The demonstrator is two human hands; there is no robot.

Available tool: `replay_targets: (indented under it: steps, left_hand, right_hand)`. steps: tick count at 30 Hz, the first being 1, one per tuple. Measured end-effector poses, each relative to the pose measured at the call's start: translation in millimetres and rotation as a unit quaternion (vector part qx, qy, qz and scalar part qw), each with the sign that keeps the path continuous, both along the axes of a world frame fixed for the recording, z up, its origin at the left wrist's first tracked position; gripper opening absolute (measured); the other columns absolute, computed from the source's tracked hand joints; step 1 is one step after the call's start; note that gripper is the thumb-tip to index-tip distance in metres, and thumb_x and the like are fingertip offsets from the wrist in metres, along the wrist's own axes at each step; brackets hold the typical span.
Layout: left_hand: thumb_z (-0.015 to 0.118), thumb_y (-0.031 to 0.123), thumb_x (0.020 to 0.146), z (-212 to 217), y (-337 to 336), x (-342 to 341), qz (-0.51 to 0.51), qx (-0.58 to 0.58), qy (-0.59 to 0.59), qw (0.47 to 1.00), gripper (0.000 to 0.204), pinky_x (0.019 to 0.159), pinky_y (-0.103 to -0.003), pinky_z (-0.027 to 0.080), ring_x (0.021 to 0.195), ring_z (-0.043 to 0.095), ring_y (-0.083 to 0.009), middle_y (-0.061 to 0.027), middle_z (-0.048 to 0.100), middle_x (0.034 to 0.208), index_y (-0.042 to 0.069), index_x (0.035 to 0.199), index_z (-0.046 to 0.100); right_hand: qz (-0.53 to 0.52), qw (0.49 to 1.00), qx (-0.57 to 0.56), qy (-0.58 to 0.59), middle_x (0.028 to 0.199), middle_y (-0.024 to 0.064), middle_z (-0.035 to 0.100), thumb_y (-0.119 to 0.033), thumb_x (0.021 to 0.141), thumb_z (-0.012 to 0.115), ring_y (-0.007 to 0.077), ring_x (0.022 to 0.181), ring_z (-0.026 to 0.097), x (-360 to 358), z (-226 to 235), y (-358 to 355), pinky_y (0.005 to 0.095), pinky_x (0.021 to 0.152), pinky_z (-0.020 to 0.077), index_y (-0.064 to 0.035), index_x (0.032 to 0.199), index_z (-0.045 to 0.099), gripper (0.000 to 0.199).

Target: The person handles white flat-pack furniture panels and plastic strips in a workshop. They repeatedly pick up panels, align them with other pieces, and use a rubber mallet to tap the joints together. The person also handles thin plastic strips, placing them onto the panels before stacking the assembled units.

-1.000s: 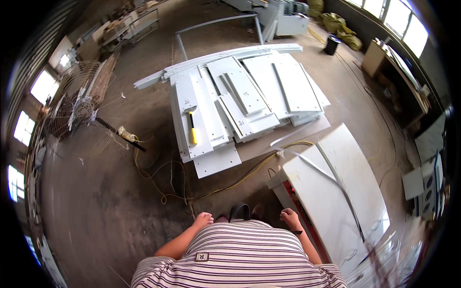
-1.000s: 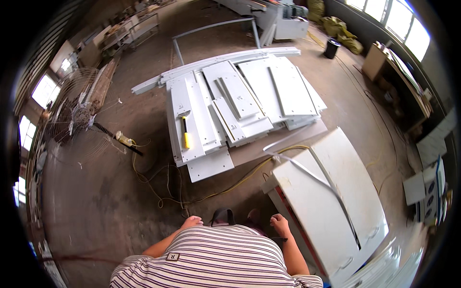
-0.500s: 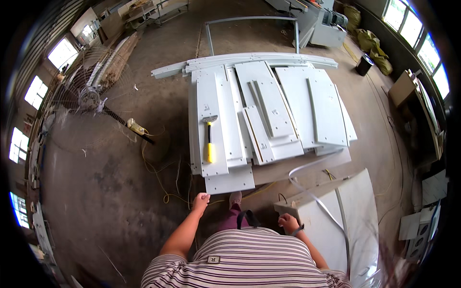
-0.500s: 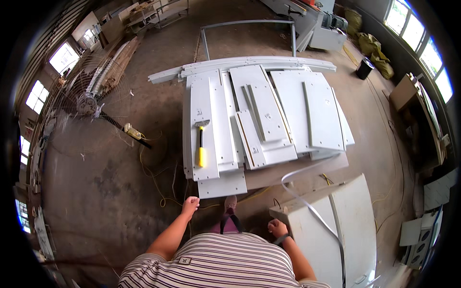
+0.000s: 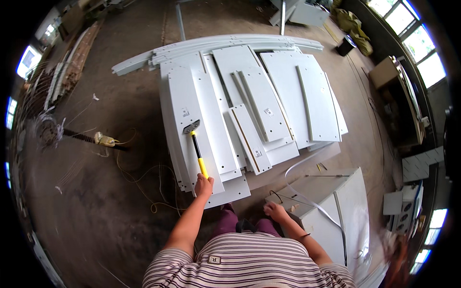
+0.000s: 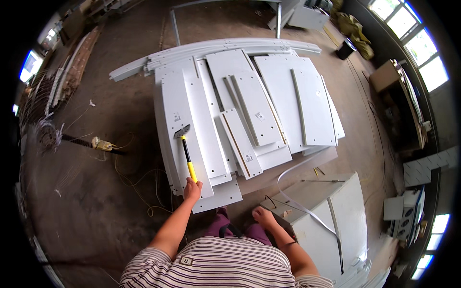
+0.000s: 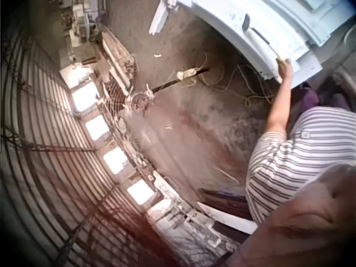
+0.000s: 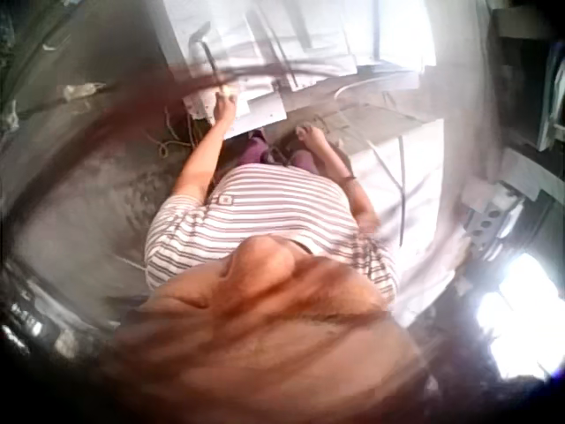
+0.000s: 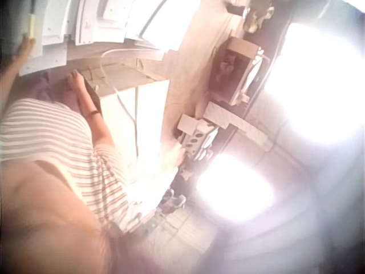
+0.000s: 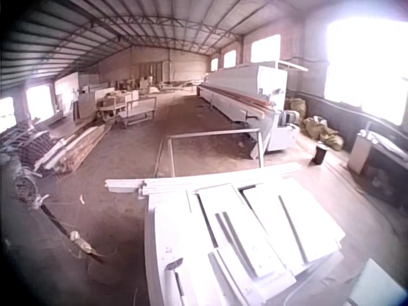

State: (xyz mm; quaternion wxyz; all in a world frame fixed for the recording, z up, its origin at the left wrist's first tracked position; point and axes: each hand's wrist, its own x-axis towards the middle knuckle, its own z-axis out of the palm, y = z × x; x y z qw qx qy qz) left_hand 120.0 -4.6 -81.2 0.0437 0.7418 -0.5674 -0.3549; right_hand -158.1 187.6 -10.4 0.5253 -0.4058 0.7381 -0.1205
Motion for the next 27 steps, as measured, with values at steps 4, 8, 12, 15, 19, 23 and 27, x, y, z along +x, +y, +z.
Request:
replay_targets:
  steps: [4, 8, 12, 15, 19, 23, 27]
  left_hand:
    - [0.052, 0.028, 0.088, -17.0, 51.5, -33.8, -0.050, -0.135, 0.120, 0.982, 0.034, 0.066, -0.052, 0.047, 0.078, 0.057, -0.0459, -0.0264, 0.058, 0.088, -0.001, 0.098, 0.038]
    - [0.059, 0.024, 0.087, 25.5, 89.2, -70.0, -0.182, -0.091, 0.267, 0.942, 0.039, 0.079, -0.049, 0.044, 0.091, 0.053, -0.0454, -0.0288, 0.052, 0.097, -0.002, 0.108, 0.040]
    - [0.068, 0.038, 0.080, -35.7, 71.8, -24.1, -0.067, -0.205, 0.122, 0.969, 0.058, 0.088, -0.046, 0.040, 0.101, 0.050, -0.0391, -0.0220, 0.052, 0.108, -0.003, 0.113, 0.045]
    - [0.073, 0.037, 0.074, -67.4, 43.5, 47.9, 0.124, -0.150, -0.047, 0.980, 0.061, 0.089, -0.046, 0.041, 0.100, 0.052, -0.0373, -0.0220, 0.055, 0.105, -0.003, 0.112, 0.048]
    - [0.063, 0.052, 0.082, -81.7, 44.0, 78.0, 0.264, 0.058, 0.147, 0.951, 0.076, 0.097, -0.043, 0.040, 0.117, 0.048, -0.0369, -0.0258, 0.051, 0.123, -0.008, 0.123, 0.042]
    - [0.055, 0.058, 0.085, -80.7, 39.6, 81.6, 0.229, 0.085, 0.165, 0.956, 0.077, 0.096, -0.043, 0.041, 0.117, 0.049, -0.0389, -0.0287, 0.050, 0.126, -0.008, 0.124, 0.044]
    - [0.054, 0.057, 0.086, -68.1, 52.3, 66.9, 0.180, 0.034, 0.188, 0.965, 0.072, 0.089, -0.042, 0.044, 0.108, 0.055, -0.0398, -0.0299, 0.057, 0.112, -0.008, 0.115, 0.049]
  right_hand:
    - [0.006, 0.992, -0.100, -0.079, 0.093, 0.0119, 0.064, -0.031, 0.094, 0.053, 0.0219, 0.085, 0.063, 44.1, -12.7, -80.8, 0.0320, 0.077, 0.0483, 0.0003, 0.111, 0.054, 0.036]
    - [-0.210, 0.910, -0.070, -0.350, 0.091, 0.0064, 0.059, -0.015, 0.090, 0.060, 0.0190, 0.081, 0.061, 83.6, -34.2, -146.6, 0.0306, 0.077, 0.0497, -0.0035, 0.103, 0.051, 0.020]
    - [-0.265, 0.923, -0.126, -0.248, 0.075, 0.0023, 0.054, -0.008, 0.087, 0.061, 0.0112, 0.059, 0.052, 38.8, -61.0, -178.1, 0.0258, 0.056, 0.0463, -0.0066, 0.094, 0.049, 0.014]
    - [-0.118, 0.961, -0.210, 0.138, 0.071, 0.0076, 0.054, -0.012, 0.083, 0.065, 0.0191, 0.062, 0.056, -36.7, -122.8, -187.0, 0.0338, 0.057, 0.0474, -0.0028, 0.092, 0.049, 0.021]
    - [-0.080, 0.926, -0.293, 0.227, 0.111, 0.0256, 0.047, -0.002, 0.076, 0.061, 0.0412, 0.105, 0.048, -60.1, -101.1, -223.3, 0.0439, 0.092, 0.0420, 0.0015, 0.121, 0.044, 0.048]
    - [-0.017, 0.928, -0.286, 0.239, 0.115, 0.0236, 0.046, -0.005, 0.076, 0.064, 0.0405, 0.109, 0.047, -41.9, -87.0, -220.6, 0.0435, 0.093, 0.0416, 0.0005, 0.124, 0.044, 0.052]
    - [0.065, 0.966, -0.233, 0.093, 0.094, 0.0184, 0.055, -0.028, 0.086, 0.063, 0.0353, 0.093, 0.053, 14.3, -87.7, -196.4, 0.0406, 0.087, 0.0436, -0.0013, 0.109, 0.052, 0.037]
